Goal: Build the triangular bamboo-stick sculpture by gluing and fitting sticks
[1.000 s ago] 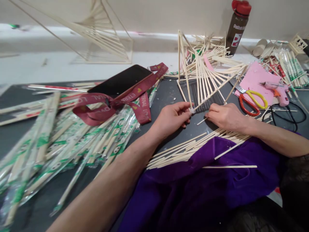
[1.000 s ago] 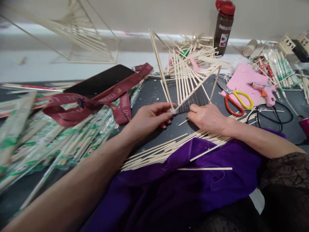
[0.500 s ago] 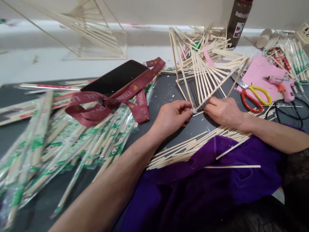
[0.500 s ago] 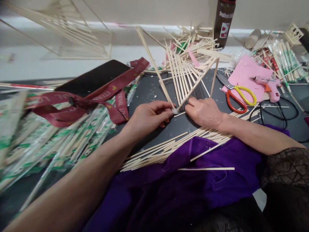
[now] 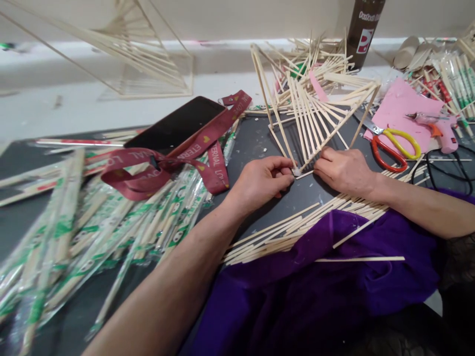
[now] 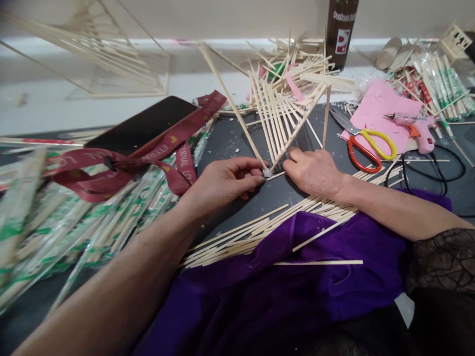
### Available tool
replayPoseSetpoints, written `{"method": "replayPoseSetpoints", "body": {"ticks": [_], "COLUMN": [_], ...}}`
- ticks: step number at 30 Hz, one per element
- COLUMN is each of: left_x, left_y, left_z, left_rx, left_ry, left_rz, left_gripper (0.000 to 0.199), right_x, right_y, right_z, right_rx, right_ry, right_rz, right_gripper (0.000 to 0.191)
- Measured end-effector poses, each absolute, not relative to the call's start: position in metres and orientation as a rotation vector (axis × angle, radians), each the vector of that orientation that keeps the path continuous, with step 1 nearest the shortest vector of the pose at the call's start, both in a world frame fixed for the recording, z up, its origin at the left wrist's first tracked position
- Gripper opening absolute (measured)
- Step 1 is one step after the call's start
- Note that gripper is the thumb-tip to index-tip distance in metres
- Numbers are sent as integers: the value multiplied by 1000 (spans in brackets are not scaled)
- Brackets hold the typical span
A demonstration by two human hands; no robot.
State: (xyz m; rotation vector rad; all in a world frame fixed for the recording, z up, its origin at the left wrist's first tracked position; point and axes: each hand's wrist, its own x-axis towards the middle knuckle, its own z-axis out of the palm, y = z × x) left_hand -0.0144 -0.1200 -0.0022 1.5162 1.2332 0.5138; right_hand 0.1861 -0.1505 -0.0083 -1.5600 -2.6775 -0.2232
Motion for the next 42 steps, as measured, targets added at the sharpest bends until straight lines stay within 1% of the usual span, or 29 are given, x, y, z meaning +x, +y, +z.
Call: {"method": "replayPoseSetpoints", "body": {"ticks": [13,18,33,36,38,42], "left_x": [-12,-14,-13,-14,-15,-16], "left_y": [-120,-120,-120,-119,-119,-118], "left_z": [-7,-10,-18,-20,-22,-24], "left_rx": [1596,1597,1843,1850,1843,1781], "left_ry": [1284,1274,1369,1376,1378,1371], "left_rz": [524,527,514,496,489,500], "left_gripper": [29,28,23,26,28,31], "right_x": [187,187,183,186,191,211], "right_y": [-152,-152,-153,-156,-158,-159], "right_z": [-11,-14,-11,0,17,59], "right_rx": [-1532,-1537,-1588,-1567,-1527,-1436], "right_ry": [-2658,-2615,-2649,-2658,-2613,-2307], "right_rz": [-273,-303,-176,-84,27,239], "right_gripper": [32,30,29,31,30,28]}}
